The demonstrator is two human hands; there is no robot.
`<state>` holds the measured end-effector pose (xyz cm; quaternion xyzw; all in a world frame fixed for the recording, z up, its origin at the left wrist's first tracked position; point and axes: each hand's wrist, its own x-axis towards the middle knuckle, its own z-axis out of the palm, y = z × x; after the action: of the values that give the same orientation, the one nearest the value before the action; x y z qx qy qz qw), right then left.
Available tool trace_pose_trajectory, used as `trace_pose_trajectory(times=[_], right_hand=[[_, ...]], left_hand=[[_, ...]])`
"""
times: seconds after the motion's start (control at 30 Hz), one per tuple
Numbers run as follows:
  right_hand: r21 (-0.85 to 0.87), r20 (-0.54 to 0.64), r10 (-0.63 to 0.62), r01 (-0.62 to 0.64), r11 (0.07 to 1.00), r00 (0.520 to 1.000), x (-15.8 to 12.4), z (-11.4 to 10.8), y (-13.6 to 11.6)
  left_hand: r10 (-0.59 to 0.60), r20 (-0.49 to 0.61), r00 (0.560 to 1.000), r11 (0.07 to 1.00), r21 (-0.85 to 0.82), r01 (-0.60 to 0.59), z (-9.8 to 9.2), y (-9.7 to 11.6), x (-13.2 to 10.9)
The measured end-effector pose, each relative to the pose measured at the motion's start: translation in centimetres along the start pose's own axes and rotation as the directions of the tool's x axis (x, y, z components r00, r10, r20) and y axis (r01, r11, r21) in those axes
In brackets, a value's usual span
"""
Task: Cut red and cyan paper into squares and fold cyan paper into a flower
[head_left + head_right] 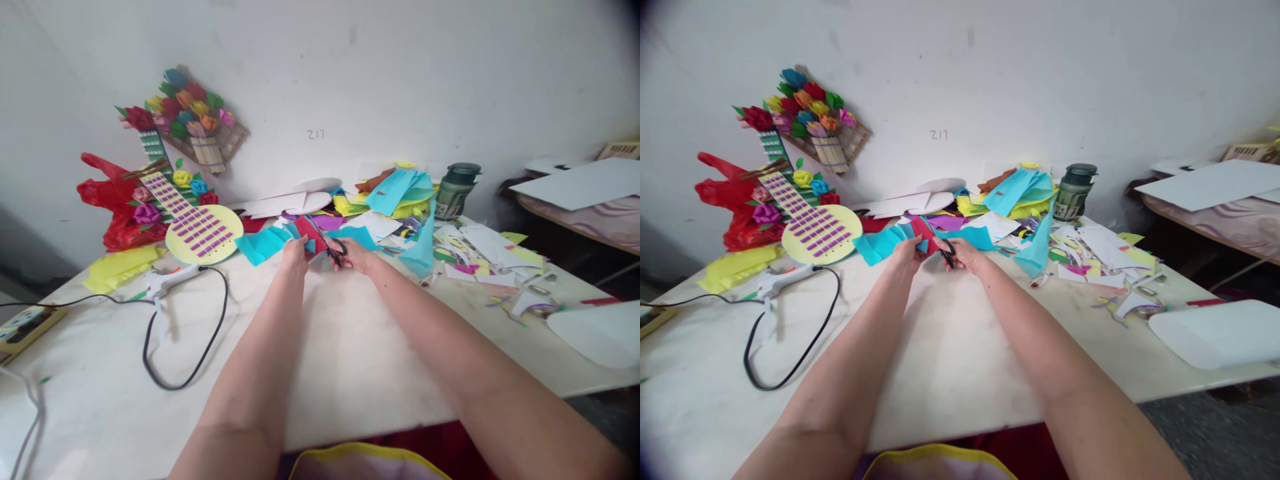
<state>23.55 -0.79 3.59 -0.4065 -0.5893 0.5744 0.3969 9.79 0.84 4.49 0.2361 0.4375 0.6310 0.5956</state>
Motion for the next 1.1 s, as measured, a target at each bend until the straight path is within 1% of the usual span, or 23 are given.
trace_pose_trajectory(times=[0.2,0.37,0.5,0.7,0.83,0.93,1.1], right_hand=[[-0.043,0.038,0.001,0.001,0.999,0.999,0.5,-0.1,-0.4],[-0.085,0.024,-0.047,0.048,0.995,0.999,0.8,-0.2,-0.4],[-0.077,0.010,-0.073,0.074,0.994,0.997,1.1,-0.2,0.0],[-0.046,-0.027,-0.055,0.054,0.997,0.998,1.2,0.1,0.2],[-0.068,-0.049,-0.068,0.065,0.996,0.996,1.2,0.3,0.3],[-0.070,-0.071,-0.050,0.045,0.997,0.996,1.3,0.3,0.5],[-0.023,-0.063,-0.015,0.013,1.000,0.998,1.1,0.3,0.6]], left_hand=[[-0.003,0.001,1.000,1.000,-0.017,0.003,0.0,0.2,0.0],[-0.014,0.004,1.000,1.000,-0.009,0.014,0.0,0.4,0.1],[-0.009,0.011,1.000,1.000,-0.013,0.009,0.0,0.3,0.2],[-0.001,0.013,1.000,1.000,-0.014,0.001,0.0,0.2,0.2],[-0.001,0.005,1.000,1.000,-0.020,0.001,-0.1,0.2,0.2],[-0.006,-0.005,1.000,1.000,-0.014,0.006,-0.1,0.3,0.2],[-0.020,-0.007,1.000,1.000,-0.002,0.020,-0.1,0.3,0.1]])
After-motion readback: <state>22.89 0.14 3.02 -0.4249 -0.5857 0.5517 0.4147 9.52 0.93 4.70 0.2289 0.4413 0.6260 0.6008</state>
